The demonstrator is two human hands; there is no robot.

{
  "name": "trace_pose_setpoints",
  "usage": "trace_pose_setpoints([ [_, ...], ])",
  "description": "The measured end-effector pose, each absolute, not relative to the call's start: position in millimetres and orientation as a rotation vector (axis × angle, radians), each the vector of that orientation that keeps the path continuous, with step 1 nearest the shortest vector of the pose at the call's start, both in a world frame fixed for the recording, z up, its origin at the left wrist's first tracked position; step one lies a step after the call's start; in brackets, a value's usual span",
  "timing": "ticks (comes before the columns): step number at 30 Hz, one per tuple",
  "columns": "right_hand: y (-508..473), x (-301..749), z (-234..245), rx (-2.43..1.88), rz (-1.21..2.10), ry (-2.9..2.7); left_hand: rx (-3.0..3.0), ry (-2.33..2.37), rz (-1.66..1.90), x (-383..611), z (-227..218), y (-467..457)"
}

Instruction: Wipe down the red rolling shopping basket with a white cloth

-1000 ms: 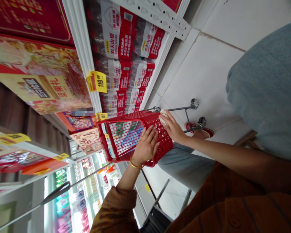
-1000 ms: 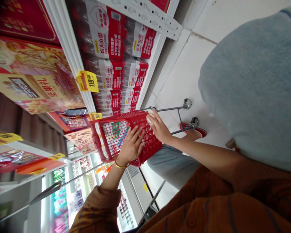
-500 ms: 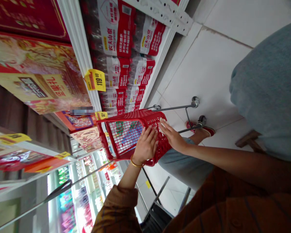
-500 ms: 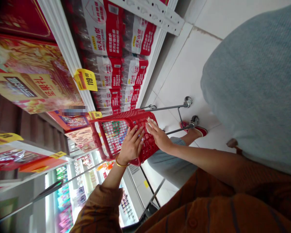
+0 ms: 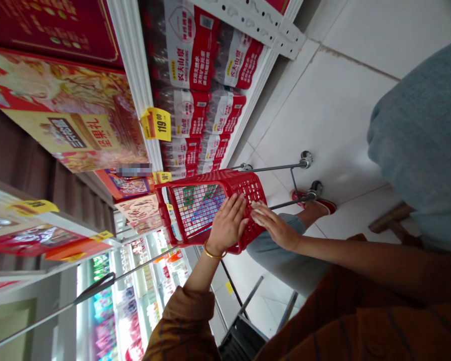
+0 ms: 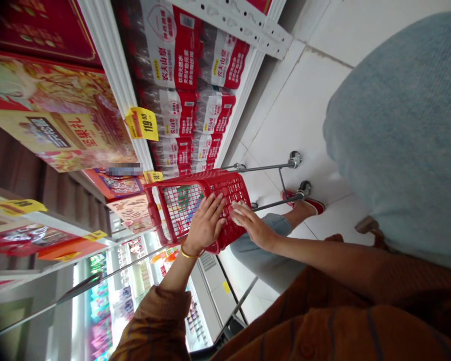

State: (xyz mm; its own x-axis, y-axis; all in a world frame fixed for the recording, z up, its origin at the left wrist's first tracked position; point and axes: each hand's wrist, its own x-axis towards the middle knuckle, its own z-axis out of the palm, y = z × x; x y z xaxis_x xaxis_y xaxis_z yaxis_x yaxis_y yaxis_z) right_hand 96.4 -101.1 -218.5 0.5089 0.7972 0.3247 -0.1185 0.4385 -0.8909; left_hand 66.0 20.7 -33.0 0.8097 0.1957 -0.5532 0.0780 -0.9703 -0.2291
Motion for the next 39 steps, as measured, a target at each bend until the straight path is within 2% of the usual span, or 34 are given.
trace_pose_setpoints([
  [5, -46.8, 138.7, -212.9, -1.048, 0.66, -0.668, -2.865, -0.264, 0.861, 58.3, -30.7, 16.2],
  [9, -22.3, 148.2, -208.2, -0.972, 0.754, -0.721, -2.883, -0.309, 0.81, 57.4, -35.4, 14.6],
  [31, -99.7, 96.6, -202.6, -0.863, 0.658, -0.956, -2.841, -0.404, 0.718, 49.4, -36.9, 17.9],
  [39, -45.0, 141.4, -193.9, -0.979, 0.678, -0.713, -2.936, -0.562, 0.656, 45.1, -41.1, 12.5],
])
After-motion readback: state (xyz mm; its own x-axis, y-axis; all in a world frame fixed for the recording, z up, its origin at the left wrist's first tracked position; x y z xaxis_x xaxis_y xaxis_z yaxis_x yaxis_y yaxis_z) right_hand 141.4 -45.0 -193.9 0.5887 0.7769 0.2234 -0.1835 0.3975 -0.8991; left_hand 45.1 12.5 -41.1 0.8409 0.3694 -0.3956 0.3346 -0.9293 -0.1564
